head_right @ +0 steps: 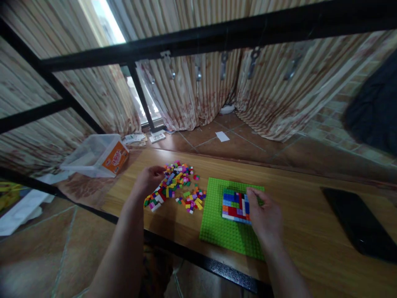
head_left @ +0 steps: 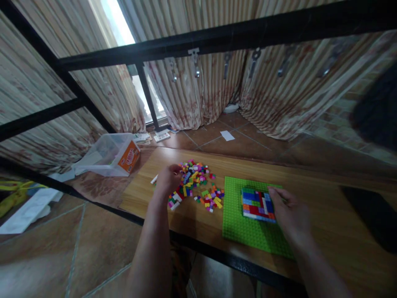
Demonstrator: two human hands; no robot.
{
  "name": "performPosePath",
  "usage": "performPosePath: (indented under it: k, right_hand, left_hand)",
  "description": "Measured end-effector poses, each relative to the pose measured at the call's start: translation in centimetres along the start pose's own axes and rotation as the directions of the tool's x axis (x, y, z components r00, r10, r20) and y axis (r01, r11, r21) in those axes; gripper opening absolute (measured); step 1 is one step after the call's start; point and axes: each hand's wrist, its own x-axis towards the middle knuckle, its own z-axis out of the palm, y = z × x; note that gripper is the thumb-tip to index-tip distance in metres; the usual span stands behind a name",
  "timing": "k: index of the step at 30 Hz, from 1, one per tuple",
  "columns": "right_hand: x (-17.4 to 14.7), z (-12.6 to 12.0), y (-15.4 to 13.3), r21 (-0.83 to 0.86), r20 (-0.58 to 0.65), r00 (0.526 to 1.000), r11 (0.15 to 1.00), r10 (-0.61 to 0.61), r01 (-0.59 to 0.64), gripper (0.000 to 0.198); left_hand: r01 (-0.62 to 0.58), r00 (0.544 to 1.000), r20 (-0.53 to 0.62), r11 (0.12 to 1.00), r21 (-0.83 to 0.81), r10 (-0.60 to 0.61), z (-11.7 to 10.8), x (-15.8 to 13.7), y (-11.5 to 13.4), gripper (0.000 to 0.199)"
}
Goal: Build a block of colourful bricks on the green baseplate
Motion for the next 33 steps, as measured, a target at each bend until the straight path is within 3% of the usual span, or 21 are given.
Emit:
performPosePath:
  k: [6,9,13,17,22,26,29,33]
  right_hand:
    - [-0.3,0.2,0.1,-0.070,0.030,0.997,0.995,-0.076,0.078,0.044]
    - [-0.3,0.3,0.2,-0.089,0.036,0.994,0.990,-0.107,0.110,0.043]
    - [-0.3,0.6,0.0,-0.107,0.045,0.990,0.984,-0.137,0.141,0.044]
    - [-0.4,0.6,0.0,-0.126,0.050,0.989,0.982,-0.139,0.144,0.045]
    - [-0.3,0.4,0.4,-0.128,0.070,0.992,0.985,-0.108,0.117,0.046]
    - [-0.3,0.3,0.4,-0.145,0.060,0.993,0.983,-0.105,0.113,0.045]
    - [-0.9,0.4,-0.3,-0.114,-0.025,0.984,0.979,-0.175,0.171,0.040]
    - [-2.0,0.8,-1.6,0.042,-0.128,0.937,0.942,-0.326,0.333,0.034]
  left_hand:
    - [-0.079,0.997,0.023,0.946,0.313,0.076,1.6,-0.5,1.8,0.024]
    - [-0.114,0.993,0.067,0.937,0.331,0.097,1.7,-0.5,1.9,0.022]
    - [-0.216,0.965,0.210,0.931,0.293,0.158,1.2,-0.9,2.0,0.017]
    - [-0.303,0.926,0.280,0.940,0.155,0.252,0.8,-1.1,1.7,0.011]
    - [-0.357,0.915,0.179,0.933,-0.053,0.360,0.8,-1.2,1.7,0.014]
    - [-0.365,0.901,0.140,0.893,-0.262,0.410,2.2,-1.5,2.8,0.011]
    - [-0.284,0.891,0.160,0.797,-0.534,0.425,4.0,-1.9,4.0,0.014]
    - [-0.092,0.843,0.251,0.588,-0.803,0.475,6.2,-2.7,5.7,0.018]
